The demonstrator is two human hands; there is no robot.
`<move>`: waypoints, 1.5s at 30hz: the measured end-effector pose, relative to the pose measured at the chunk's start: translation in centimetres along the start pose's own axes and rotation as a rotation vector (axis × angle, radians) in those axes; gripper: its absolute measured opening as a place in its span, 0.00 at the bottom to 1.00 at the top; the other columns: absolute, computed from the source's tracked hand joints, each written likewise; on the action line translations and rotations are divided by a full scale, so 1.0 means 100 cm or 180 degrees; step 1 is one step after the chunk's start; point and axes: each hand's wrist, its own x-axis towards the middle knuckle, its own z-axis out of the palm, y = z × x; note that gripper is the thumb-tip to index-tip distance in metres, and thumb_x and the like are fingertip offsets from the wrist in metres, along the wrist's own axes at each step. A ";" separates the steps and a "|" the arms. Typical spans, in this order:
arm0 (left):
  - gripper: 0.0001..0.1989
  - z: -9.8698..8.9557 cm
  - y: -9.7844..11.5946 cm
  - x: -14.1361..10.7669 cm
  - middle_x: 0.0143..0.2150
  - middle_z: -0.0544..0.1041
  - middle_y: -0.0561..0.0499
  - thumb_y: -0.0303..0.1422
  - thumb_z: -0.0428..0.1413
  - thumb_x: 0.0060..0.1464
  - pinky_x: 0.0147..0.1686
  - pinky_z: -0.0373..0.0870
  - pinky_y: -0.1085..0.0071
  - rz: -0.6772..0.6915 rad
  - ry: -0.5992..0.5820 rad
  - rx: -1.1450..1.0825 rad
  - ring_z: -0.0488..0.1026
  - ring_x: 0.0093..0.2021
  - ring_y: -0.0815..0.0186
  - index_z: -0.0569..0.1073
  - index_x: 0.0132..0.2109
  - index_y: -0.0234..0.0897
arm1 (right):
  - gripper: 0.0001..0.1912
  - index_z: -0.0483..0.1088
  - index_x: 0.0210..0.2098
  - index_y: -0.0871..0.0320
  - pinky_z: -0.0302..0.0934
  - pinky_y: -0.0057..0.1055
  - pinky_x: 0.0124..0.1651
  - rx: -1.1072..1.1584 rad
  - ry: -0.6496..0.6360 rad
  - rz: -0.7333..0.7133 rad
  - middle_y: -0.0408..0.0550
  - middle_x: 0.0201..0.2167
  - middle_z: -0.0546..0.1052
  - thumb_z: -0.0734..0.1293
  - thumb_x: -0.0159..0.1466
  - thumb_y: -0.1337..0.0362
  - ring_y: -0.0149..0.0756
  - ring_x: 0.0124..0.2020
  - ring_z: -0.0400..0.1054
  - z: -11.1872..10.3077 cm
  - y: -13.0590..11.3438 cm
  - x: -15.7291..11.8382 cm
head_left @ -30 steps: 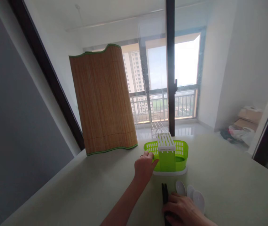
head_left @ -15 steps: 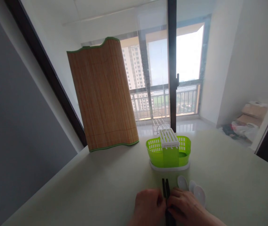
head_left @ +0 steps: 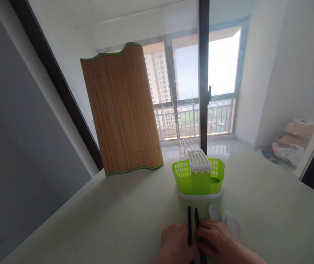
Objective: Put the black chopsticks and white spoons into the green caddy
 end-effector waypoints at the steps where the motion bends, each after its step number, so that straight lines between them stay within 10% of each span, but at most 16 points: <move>1: 0.13 0.000 0.001 0.000 0.35 0.82 0.41 0.34 0.52 0.50 0.37 0.73 0.61 -0.0024 -0.0016 0.0011 0.79 0.39 0.50 0.80 0.37 0.38 | 0.11 0.73 0.38 0.52 0.57 0.30 0.37 0.0010 0.0003 -0.0003 0.45 0.35 0.75 0.65 0.56 0.70 0.39 0.37 0.69 -0.001 -0.001 0.000; 29: 0.18 -0.012 0.029 0.006 0.43 0.80 0.36 0.22 0.49 0.50 0.45 0.75 0.56 -0.0139 -0.0475 0.0213 0.78 0.45 0.48 0.79 0.45 0.29 | 0.06 0.72 0.34 0.55 0.56 0.31 0.37 0.0071 0.0078 -0.0075 0.46 0.35 0.74 0.65 0.57 0.71 0.39 0.38 0.68 -0.005 -0.003 -0.002; 45: 0.16 0.001 0.018 0.017 0.40 0.80 0.31 0.21 0.48 0.52 0.40 0.71 0.57 -0.0090 -0.0117 0.0048 0.78 0.41 0.47 0.80 0.40 0.29 | 0.08 0.72 0.35 0.54 0.57 0.32 0.37 -0.0064 0.0077 -0.0136 0.45 0.34 0.74 0.65 0.58 0.71 0.40 0.38 0.69 -0.009 -0.006 0.000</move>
